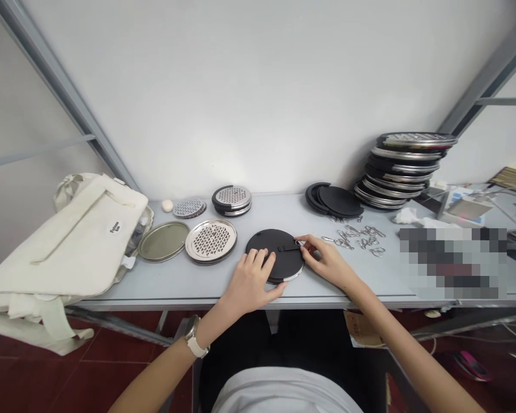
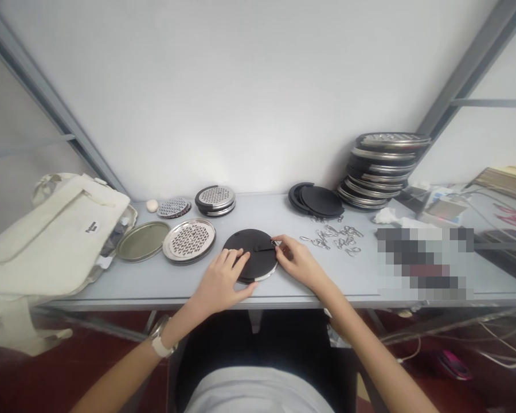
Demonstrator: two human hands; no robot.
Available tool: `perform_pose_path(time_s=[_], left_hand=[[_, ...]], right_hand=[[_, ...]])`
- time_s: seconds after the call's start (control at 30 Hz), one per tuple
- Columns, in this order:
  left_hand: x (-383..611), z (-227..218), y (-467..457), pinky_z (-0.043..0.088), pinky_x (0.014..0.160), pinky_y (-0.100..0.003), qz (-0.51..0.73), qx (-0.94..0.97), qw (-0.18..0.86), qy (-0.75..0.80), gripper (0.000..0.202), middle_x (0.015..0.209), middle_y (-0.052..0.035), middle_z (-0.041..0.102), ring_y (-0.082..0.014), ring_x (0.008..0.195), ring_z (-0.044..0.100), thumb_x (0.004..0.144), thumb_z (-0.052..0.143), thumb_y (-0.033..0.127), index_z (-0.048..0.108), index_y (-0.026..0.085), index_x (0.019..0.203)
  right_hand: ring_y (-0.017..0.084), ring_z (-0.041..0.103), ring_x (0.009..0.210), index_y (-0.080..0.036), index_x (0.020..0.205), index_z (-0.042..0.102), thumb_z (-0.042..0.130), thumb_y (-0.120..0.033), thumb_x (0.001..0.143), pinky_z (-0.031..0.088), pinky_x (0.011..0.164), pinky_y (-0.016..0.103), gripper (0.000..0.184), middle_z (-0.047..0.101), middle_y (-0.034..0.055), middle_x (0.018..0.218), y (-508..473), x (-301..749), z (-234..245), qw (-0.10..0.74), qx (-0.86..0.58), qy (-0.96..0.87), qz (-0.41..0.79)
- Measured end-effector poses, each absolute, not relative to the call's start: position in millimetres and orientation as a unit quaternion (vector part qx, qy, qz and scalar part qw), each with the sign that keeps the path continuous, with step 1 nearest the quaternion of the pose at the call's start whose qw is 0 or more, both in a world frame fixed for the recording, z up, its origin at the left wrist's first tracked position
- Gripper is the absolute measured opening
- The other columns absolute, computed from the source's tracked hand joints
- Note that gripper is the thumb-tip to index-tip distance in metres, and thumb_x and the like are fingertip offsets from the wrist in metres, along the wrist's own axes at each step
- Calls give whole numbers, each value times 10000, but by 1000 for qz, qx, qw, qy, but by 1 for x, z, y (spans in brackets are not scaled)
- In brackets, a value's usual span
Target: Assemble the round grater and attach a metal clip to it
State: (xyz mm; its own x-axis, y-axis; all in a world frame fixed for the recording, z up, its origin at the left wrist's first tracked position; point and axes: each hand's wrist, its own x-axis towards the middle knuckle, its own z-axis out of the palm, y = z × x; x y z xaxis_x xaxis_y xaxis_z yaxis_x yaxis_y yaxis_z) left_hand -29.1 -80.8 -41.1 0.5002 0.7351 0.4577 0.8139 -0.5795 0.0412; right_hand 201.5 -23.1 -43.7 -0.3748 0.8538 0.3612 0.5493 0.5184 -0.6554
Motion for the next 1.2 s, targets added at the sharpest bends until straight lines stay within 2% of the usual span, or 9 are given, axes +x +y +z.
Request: perform_pose_path(time_s=[0.4, 0.93, 1.2], left_hand=[[-30, -42, -81, 443, 915, -464, -219, -861, 88, -451, 556, 1200, -152, 554, -313, 1083, 492, 877, 511, 486, 503, 117, 1293], [-29, -41, -81, 448, 905, -465, -221, -861, 87, -450, 549, 1197, -158, 556, -312, 1085, 496, 875, 516, 479, 502, 118, 1289], [-29, -41, -81, 448, 910, -465, -224, -860, 89, -449, 543, 1188, -151, 558, -312, 1086, 501, 870, 523, 479, 506, 127, 1284]], right_hand=[[147, 491, 590, -204, 1141, 552, 422, -331, 955, 414, 612, 269, 261, 503, -34, 652, -25, 201, -41, 333, -454, -790, 242], [158, 494, 576, -207, 1183, 508, 372, -357, 972, 404, 594, 269, 293, 488, -38, 635, -25, 200, -42, 322, -449, -800, 234], [172, 534, 606, -211, 1183, 506, 353, -372, 986, 425, 618, 282, 296, 532, -19, 662, -25, 201, -40, 328, -444, -800, 234]])
